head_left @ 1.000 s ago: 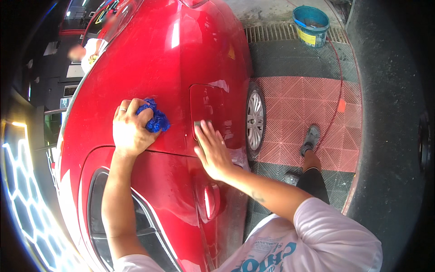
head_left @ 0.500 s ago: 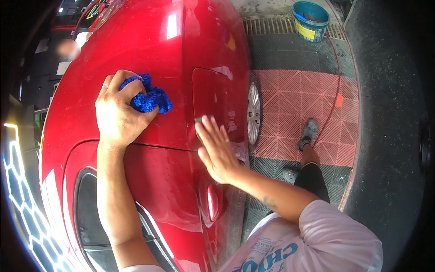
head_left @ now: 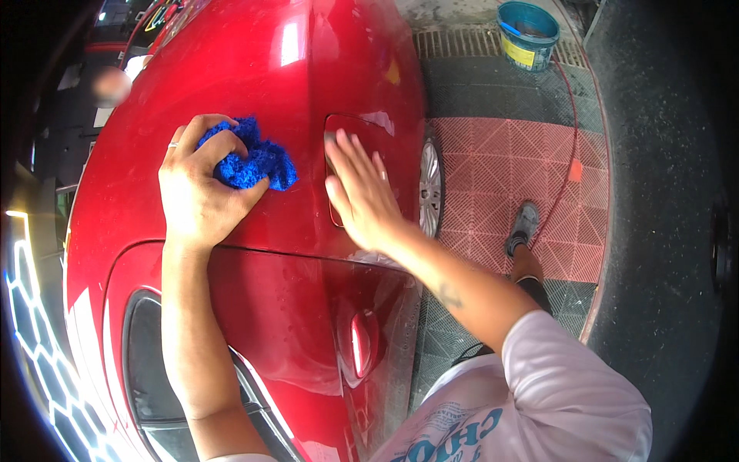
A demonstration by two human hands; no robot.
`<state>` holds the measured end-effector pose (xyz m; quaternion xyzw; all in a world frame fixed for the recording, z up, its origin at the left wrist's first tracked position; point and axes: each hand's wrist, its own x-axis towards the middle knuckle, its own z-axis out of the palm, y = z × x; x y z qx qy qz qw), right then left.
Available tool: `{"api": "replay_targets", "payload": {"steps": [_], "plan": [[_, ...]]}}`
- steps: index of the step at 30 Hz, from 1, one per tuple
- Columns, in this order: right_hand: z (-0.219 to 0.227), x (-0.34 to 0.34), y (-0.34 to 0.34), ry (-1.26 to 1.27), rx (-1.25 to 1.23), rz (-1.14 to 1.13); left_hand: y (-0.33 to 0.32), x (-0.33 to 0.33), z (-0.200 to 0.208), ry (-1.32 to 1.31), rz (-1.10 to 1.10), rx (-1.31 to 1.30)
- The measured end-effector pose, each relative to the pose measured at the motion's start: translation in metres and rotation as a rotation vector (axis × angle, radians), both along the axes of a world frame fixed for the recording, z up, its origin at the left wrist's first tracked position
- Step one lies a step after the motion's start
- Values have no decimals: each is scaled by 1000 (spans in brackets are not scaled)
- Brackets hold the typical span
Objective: The person wipes the rear and side panels of a red car using a blue cloth and a small abrasive pad. They repeatedly dip the pad into a bucket of water and continue scrubbing the car's surface.
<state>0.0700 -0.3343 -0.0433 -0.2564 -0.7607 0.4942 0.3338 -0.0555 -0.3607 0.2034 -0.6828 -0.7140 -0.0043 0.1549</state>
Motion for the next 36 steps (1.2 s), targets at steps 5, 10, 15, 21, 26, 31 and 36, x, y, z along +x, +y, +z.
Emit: {"api": "replay_targets", "payload": {"steps": [5,10,15,21,26,31,36], "plan": [[-22,-4,27,-87,91,-13,-2,-2,-3,-47,-7,21],[-65,15,32,-126,-68,-16,1,1,-1,-82,46,-46],[-14,-10,32,-3,86,-15,-3,-2,-3,-106,78,-54],[-77,13,41,-158,21,-27,4,1,-1,-72,41,-37],[-5,-12,33,29,94,-7,0,-1,-6,-66,34,-22],[-62,10,42,-134,26,-32,3,-1,-2,-75,36,-33],[-62,26,47,-46,10,-71,-2,-2,-4,-87,47,-32]]}}
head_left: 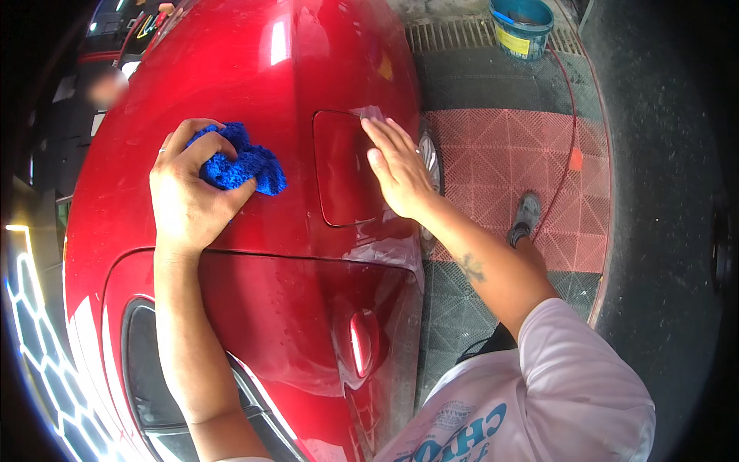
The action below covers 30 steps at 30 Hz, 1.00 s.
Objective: The person wipes the rear and side panels of a red car using a blue cloth and a small abrasive pad. They repeatedly dip the pad into a bucket of water and continue scrubbing the car's surface.
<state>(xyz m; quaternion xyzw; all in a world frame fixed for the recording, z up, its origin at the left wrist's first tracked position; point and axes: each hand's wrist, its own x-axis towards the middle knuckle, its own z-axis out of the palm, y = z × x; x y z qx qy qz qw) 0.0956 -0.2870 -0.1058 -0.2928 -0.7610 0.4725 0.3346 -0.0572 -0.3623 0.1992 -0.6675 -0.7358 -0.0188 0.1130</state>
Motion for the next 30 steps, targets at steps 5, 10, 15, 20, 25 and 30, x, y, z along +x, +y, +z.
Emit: {"api": "replay_targets", "payload": {"steps": [5,10,15,20,25,30], "plan": [[1,-23,-24,29,-26,-88,4,0,-1,-9,-15,1],[-1,30,-118,-35,-158,108,-1,-2,1,-31,31,-52],[-11,-21,-32,61,-134,-62,5,0,0,-26,0,-45],[-16,8,-84,89,-182,15,-1,-4,-2,-57,31,-48],[-21,4,-78,97,-134,2,1,-3,1,-25,20,-45],[-27,-17,-37,186,-184,2,0,-4,-2,-54,27,-42]]}}
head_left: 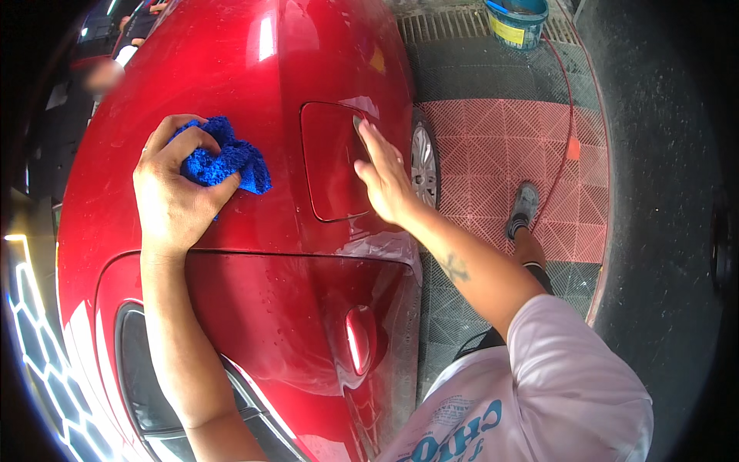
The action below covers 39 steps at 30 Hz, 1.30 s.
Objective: The person wipes the rear and side panels of a red car using a blue cloth and a small abrasive pad. They repeatedly dip the pad into a bucket of water and continue scrubbing the car's surface.
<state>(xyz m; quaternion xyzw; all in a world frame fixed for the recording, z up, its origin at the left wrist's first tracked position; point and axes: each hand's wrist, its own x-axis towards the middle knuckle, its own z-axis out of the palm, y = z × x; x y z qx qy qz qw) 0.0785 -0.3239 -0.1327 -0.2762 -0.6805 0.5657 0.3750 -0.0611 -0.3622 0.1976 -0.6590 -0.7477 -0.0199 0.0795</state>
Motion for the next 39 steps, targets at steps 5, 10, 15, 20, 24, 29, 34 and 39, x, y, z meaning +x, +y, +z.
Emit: {"api": "replay_targets", "payload": {"steps": [5,10,15,20,24,29,34,39], "plan": [[-4,5,-5,-31,33,17,2,3,0,-11,0,8],[29,-14,21,-74,115,21,1,1,2,-8,18,-17],[68,-25,27,40,267,85,1,-1,-2,-13,3,-5],[-8,12,33,-244,197,96,3,2,1,-16,-3,17],[5,22,26,-144,183,74,-3,0,1,-2,-16,9],[-1,16,-17,-138,156,13,1,-2,-1,-39,25,-26],[5,68,-112,-188,70,174,0,-1,-1,-8,-17,13],[7,69,-112,-159,43,172,1,2,1,4,-8,14]]}}
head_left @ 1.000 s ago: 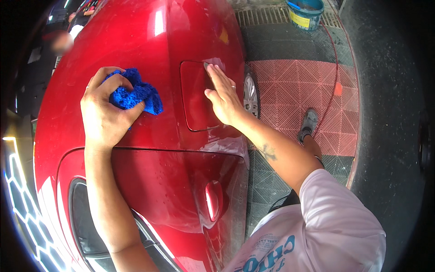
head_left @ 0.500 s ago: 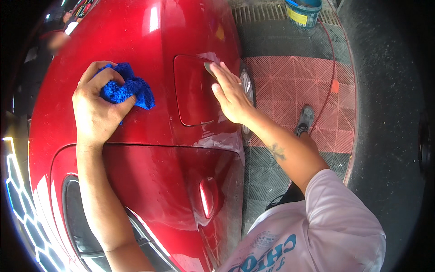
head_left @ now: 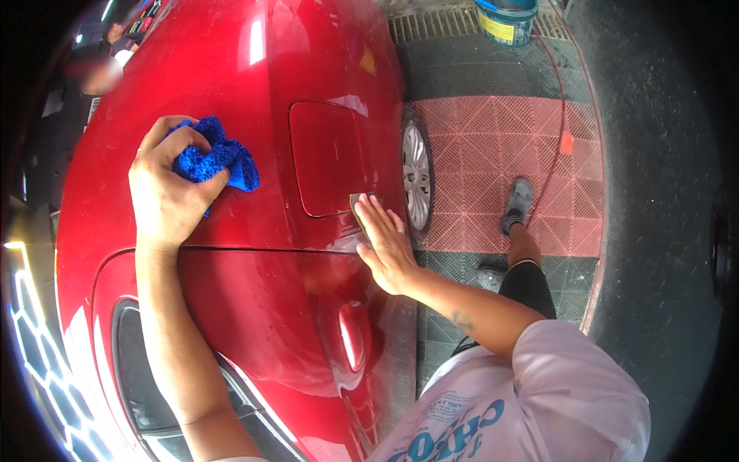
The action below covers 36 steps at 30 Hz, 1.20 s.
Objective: The person wipes the rear and side panels of a red car using a blue cloth and a small abrasive pad. They repeatedly dip the pad into a bucket of water and continue scrubbing the car's surface.
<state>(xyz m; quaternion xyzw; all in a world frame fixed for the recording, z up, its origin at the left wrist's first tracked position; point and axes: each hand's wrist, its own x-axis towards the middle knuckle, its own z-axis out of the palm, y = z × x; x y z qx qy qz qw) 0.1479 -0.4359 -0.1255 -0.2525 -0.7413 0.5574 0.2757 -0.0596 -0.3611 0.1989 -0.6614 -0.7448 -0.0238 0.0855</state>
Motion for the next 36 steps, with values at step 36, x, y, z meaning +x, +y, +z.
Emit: {"api": "replay_targets", "payload": {"steps": [36], "plan": [[42,-35,15,17,153,-8,-2,-5,0,-195,-30,19]]}}
